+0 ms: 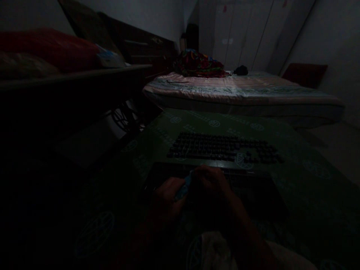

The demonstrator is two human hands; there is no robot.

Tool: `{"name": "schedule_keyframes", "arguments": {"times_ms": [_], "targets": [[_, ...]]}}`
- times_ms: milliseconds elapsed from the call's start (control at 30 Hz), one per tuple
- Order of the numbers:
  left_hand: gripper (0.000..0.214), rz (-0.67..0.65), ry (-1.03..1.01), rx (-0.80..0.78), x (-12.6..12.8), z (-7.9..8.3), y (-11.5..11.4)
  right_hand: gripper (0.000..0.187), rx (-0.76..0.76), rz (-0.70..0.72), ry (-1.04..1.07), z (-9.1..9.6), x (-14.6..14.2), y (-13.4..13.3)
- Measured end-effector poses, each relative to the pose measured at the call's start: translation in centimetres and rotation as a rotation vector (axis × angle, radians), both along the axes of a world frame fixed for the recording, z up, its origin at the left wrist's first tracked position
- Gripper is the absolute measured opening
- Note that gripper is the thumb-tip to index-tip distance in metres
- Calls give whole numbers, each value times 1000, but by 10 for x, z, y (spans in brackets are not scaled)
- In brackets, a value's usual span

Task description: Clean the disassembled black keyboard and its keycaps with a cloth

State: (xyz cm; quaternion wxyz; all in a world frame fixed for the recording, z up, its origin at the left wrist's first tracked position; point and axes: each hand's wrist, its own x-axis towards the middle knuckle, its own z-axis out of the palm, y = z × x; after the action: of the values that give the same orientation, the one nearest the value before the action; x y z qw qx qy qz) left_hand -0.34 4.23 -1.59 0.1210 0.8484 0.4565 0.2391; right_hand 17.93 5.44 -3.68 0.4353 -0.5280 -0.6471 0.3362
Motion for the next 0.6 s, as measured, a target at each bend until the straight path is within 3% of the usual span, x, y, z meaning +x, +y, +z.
{"name": "schedule_keyframes", "arguments": {"times_ms": [600], "targets": [[11,118,3,47,-5,0,6,18,-47,-10,231,-2,-9,3]]}}
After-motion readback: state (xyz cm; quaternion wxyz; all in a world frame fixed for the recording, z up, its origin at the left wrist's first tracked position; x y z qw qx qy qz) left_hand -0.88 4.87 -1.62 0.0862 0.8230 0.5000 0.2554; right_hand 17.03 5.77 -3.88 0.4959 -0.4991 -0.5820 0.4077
